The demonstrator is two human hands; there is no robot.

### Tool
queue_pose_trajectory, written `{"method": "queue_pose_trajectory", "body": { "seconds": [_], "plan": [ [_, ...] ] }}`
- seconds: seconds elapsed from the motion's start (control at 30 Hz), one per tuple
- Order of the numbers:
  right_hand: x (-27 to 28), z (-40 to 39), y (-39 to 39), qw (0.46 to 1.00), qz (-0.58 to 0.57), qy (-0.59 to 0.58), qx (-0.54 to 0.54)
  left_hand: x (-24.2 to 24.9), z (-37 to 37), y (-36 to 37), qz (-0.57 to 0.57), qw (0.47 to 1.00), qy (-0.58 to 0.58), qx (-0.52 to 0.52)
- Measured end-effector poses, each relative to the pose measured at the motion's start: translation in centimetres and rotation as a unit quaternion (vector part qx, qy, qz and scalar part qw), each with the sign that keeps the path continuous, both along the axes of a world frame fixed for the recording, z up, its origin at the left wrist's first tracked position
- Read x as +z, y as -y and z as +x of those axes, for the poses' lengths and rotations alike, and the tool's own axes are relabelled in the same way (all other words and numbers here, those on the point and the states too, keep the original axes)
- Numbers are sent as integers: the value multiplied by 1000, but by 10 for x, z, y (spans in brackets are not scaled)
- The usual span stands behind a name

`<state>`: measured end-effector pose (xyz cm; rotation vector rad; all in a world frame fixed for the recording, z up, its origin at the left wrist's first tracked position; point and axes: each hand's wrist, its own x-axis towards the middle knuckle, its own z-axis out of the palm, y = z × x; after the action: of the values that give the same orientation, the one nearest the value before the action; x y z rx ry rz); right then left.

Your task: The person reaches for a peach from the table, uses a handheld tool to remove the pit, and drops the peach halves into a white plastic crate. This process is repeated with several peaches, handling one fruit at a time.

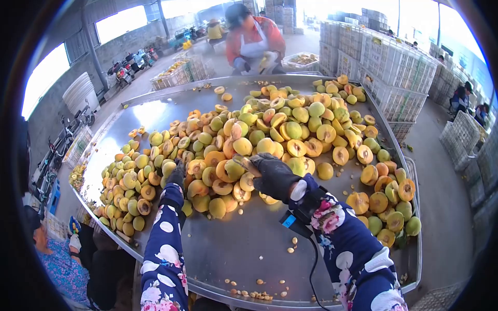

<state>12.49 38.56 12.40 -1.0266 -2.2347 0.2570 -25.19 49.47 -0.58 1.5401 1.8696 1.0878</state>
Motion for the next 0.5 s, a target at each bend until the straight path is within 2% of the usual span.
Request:
{"method": "queue_pose_trajectory", "body": {
  "seconds": [0.07, 0.13, 0.2, 0.23, 0.33, 0.37, 0.43, 0.5],
  "plan": [
    [1, -12, -37, 997, -59, 20, -34, 4, 6, -12, -58, 989, -111, -74],
    [0, -27, -63, 992, -32, 69, -103, 20, 16, -12, -97, 957, -228, -150],
    [9, -39, -83, 972, -80, 149, -163, 21, 21, -23, -94, 943, -249, -200],
    [15, -42, -94, 964, -157, 160, -142, 12, 19, -31, -79, 952, -202, -218],
    [6, -48, -108, 950, -102, 267, -124, -6, 20, -48, -33, 960, -60, -273],
    [7, -46, -106, 952, -52, 282, -107, -9, 20, -49, -27, 954, -45, -294],
    [4, -45, -110, 941, -100, 312, -85, 2, 30, -42, -27, 939, -50, -340],
    [-3, -43, -115, 931, -128, 338, -47, 39, 56, -14, 53, 861, -314, -398]
  ]
}}
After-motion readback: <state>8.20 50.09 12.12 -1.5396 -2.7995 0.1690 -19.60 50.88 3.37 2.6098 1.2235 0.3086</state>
